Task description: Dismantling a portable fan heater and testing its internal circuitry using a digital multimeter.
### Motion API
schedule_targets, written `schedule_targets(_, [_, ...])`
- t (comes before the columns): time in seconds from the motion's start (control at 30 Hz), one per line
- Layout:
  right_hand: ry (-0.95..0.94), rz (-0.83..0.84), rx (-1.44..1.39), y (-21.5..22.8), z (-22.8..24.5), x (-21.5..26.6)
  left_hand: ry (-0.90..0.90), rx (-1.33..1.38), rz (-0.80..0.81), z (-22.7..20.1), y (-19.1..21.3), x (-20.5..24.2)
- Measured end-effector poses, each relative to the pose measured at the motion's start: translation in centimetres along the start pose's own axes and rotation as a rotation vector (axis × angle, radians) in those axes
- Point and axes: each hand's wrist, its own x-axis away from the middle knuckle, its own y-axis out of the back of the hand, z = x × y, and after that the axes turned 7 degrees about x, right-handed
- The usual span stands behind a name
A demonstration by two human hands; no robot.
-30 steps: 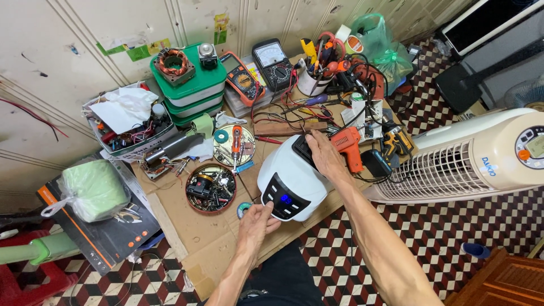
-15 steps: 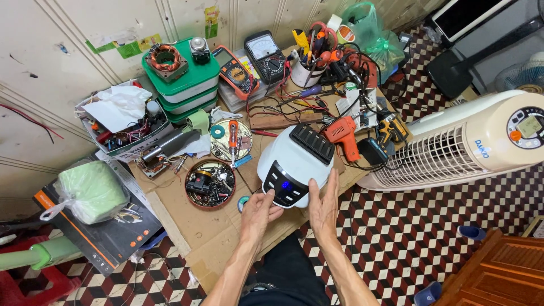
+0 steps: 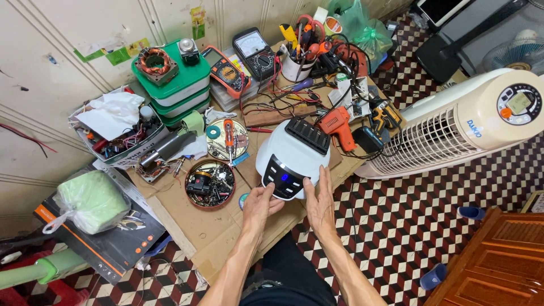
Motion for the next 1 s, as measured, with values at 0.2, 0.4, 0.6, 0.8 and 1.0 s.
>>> schedule_targets(0.2, [0.002, -0.003, -0.007, 0.2, 0.4, 0.4, -0.008, -0.053, 0.005, -0.7, -0.2, 0.5])
schedule_targets(0.4, [0.013, 0.000, 0.004, 0.1, 0.3, 0.2, -0.034, 0.030, 0.043, 0.6, 0.4, -0.6])
schedule_targets(0.6, [0.016, 0.004, -0.010, 0.3, 0.6, 0.3, -0.027, 0.000, 0.026, 0.2, 0.2, -0.1])
schedule_targets(0.8, [0.037, -0.012, -0.013, 0.1, 0.3, 0.3, -0.023, 0.020, 0.011, 0.1, 0.2, -0.1])
schedule_targets(1.0, [0.022, -0.002, -0.010, 0.1, 0.2, 0.3, -0.016, 0.008, 0.012, 0.5, 0.3, -0.6])
